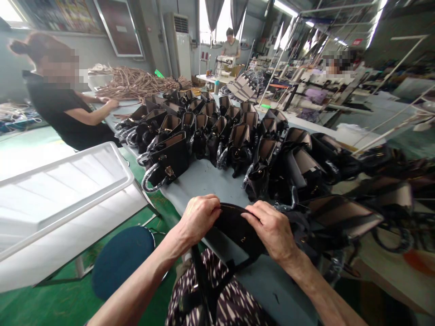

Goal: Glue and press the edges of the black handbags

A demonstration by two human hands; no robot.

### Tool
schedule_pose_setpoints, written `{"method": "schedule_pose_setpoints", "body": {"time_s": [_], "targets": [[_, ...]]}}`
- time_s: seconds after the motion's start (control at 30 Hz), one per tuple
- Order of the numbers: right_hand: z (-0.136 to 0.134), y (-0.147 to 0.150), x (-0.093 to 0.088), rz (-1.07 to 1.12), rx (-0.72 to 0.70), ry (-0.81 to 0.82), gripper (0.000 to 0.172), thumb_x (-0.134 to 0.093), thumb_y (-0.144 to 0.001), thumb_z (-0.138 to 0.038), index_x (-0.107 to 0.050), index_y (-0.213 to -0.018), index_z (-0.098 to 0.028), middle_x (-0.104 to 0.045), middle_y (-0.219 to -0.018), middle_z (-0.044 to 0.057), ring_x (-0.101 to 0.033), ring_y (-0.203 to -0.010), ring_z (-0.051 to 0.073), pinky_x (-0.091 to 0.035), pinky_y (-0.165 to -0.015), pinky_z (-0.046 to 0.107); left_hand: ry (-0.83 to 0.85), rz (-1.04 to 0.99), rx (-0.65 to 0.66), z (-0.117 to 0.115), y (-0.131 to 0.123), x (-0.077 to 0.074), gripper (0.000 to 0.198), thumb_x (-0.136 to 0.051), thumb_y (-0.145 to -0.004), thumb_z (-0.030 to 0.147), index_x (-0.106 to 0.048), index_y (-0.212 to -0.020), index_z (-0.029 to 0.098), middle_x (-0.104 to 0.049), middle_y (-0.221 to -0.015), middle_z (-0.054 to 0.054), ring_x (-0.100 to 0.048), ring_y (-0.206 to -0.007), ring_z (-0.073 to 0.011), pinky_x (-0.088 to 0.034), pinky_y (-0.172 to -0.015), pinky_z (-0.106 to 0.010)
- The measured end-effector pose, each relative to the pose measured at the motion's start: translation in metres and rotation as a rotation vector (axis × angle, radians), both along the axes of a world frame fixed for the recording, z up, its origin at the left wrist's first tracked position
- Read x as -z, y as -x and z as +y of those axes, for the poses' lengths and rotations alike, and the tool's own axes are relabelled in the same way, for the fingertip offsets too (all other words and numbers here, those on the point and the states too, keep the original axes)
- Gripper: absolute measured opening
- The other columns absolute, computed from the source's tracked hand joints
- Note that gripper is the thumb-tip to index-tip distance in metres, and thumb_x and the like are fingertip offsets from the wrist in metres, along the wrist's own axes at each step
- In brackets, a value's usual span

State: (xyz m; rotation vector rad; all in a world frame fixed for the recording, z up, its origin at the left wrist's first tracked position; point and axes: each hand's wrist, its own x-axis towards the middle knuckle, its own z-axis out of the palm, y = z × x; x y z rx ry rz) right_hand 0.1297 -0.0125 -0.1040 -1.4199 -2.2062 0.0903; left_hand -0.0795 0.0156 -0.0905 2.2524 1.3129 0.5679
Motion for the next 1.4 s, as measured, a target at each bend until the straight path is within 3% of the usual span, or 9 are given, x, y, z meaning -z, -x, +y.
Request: {"method": "schedule_pose_setpoints", "body": {"time_s": [0.2,0.53,0.8,0.93,1.1,1.27,1.4], "targets": [[0.001,0.001,0.005,-0.053,0.039,-0.053,0.025,-0.046,-0.092,-0.028,-0.063,-0.077,-0.017,-0.057,-0.072,0.003,-0.054,-0.072,0.017,-0.040,-0.069,0.027,-0.005,0.133,-0.035,-0.002,-0.005,-0.005,0.016,-0.050,-0.083,0.017,-0.061,-0.072,0.017,-0.061,-0.074,-0.001,-0.058,-0.069,-0.0128,-0.039,-0.063,-0.022],[0.005,0.009,-0.005,-0.181,0.131,0.043,0.017,-0.055,-0.087,-0.029,-0.061,-0.074,-0.020,-0.058,-0.075,0.001,-0.055,-0.074,0.018,-0.036,-0.065,0.028,-0.003,0.210,-0.049,-0.001,-0.012,-0.008,0.018,-0.047,-0.084,0.019,-0.059,-0.070,0.017,-0.060,-0.074,-0.001,-0.058,-0.069,-0.0135,-0.037,-0.062,-0.023],[0.012,0.025,-0.018,-0.314,0.067,0.076,0.010,-0.056,-0.087,-0.026,-0.062,-0.080,-0.022,-0.061,-0.076,0.001,-0.056,-0.076,0.019,-0.034,-0.064,0.029,0.019,0.255,-0.046,-0.002,-0.016,-0.010,0.018,-0.045,-0.084,0.019,-0.057,-0.070,0.017,-0.062,-0.076,-0.001,-0.059,-0.070,-0.0142,-0.037,-0.062,-0.023],[0.012,0.033,-0.019,-0.335,0.032,0.076,0.017,-0.053,-0.089,-0.024,-0.060,-0.074,-0.020,-0.061,-0.075,0.002,-0.056,-0.076,0.019,-0.033,-0.064,0.029,0.017,0.268,-0.053,-0.002,-0.018,-0.008,0.018,-0.042,-0.084,0.018,-0.054,-0.071,0.018,-0.061,-0.075,-0.002,-0.058,-0.068,-0.0145,-0.036,-0.060,-0.024],[0.014,0.033,-0.014,-0.307,0.042,0.049,0.019,-0.053,-0.089,-0.025,-0.059,-0.072,-0.021,-0.061,-0.073,0.001,-0.056,-0.076,0.019,-0.032,-0.063,0.030,0.018,0.156,-0.068,-0.004,-0.011,-0.007,0.009,-0.045,-0.080,0.014,-0.050,-0.085,0.020,-0.061,-0.078,0.001,-0.057,-0.070,-0.0144,-0.038,-0.061,-0.024],[0.014,0.034,-0.013,-0.325,0.034,0.001,0.022,-0.049,-0.091,-0.025,-0.057,-0.071,-0.020,-0.060,-0.071,0.002,-0.056,-0.073,0.019,-0.030,-0.061,0.030,0.067,0.201,-0.140,-0.013,-0.001,-0.022,0.059,-0.065,-0.070,0.028,-0.038,-0.122,0.019,-0.059,-0.114,-0.008,-0.054,-0.106,-0.0237,-0.041,-0.087,-0.031],[0.014,0.036,-0.012,-0.340,0.025,0.000,0.022,-0.050,-0.091,-0.024,-0.056,-0.070,-0.020,-0.060,-0.071,0.002,-0.056,-0.072,0.019,-0.030,-0.059,0.030,0.199,0.250,-0.234,-0.022,-0.001,-0.022,0.078,-0.070,-0.062,0.047,-0.036,-0.127,0.017,-0.058,-0.116,-0.013,-0.053,-0.108,-0.0295,-0.042,-0.087,-0.035]]}}
